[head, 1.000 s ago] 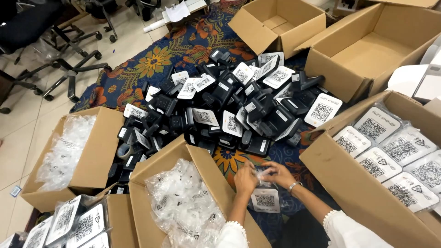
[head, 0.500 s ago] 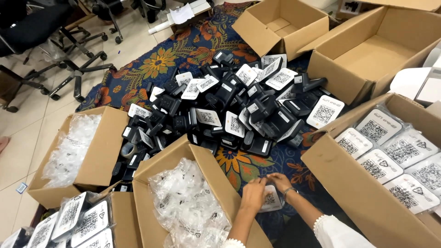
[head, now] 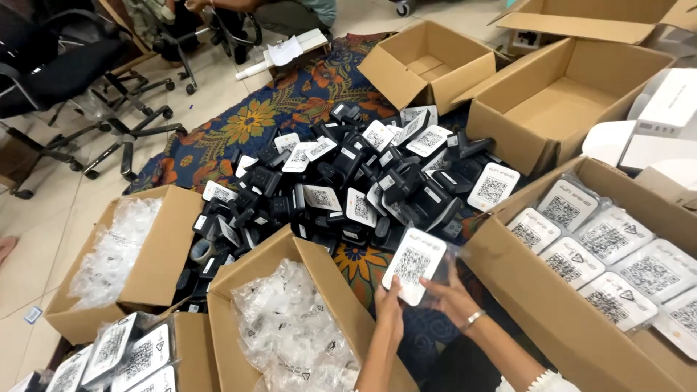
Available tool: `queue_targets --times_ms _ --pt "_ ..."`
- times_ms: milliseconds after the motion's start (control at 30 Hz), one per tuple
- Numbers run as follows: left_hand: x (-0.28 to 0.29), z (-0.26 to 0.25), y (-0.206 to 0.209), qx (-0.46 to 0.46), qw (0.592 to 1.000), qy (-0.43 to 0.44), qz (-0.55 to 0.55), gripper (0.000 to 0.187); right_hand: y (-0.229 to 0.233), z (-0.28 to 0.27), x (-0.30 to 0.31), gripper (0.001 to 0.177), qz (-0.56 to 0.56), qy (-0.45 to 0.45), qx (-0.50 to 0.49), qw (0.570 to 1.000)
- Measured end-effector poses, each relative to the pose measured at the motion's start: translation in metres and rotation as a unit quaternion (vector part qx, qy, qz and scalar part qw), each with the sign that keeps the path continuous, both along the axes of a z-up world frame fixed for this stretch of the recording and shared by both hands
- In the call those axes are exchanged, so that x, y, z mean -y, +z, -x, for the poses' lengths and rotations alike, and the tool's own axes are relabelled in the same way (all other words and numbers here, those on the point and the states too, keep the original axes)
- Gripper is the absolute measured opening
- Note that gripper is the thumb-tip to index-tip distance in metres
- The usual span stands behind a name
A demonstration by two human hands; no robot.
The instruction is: The person sorts and packs handheld electronic devices with QR codes into cardboard boxes.
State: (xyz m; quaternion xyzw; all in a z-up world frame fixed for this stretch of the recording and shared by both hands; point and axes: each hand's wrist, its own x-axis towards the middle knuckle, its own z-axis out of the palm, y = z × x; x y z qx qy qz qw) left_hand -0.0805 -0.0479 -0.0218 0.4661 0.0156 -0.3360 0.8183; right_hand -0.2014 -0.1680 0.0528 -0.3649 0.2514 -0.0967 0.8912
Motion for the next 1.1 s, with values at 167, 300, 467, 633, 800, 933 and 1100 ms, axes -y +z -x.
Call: queue_targets --times_ms 167,300,467,633,800,933,1100 --pt "0.063 0.022 0.077 0.075 0.994 -0.07 0.03 0.048 0.031 0.014 0.069 0.108 0.139 -0.099 -0.069 0.983" --pt "0.142 0.029 0.077 0.254 0.954 -0.128 -0.096 0.045 0.018 0.051 0.154 0.086 0.384 -0.145 -0.049 0.911" --pt "0.251 0.056 0.087 0.433 0.833 -0.184 -0.292 0.051 0.009 0.091 0.219 0.062 0.443 -0.229 -0.037 0.866" --pt "0.315 0.067 0.004 0.609 0.722 -0.164 -0.284 0.069 -0.042 0.102 0.259 0.05 0.44 -0.299 -0.094 0.842" --pt "0.275 0.087 0.05 0.661 0.564 -0.317 -0.38 0.083 -0.108 0.087 0.258 0.086 0.285 -0.288 -0.199 0.893" --pt "0.269 0.088 0.042 0.68 0.539 -0.311 -0.386 0.08 -0.115 0.091 0.257 0.101 0.517 -0.239 -0.19 0.8" --pt "0.274 0.08 0.016 0.698 0.53 -0.293 -0.384 0.069 -0.108 0.086 0.251 0.105 0.541 -0.103 -0.266 0.791"
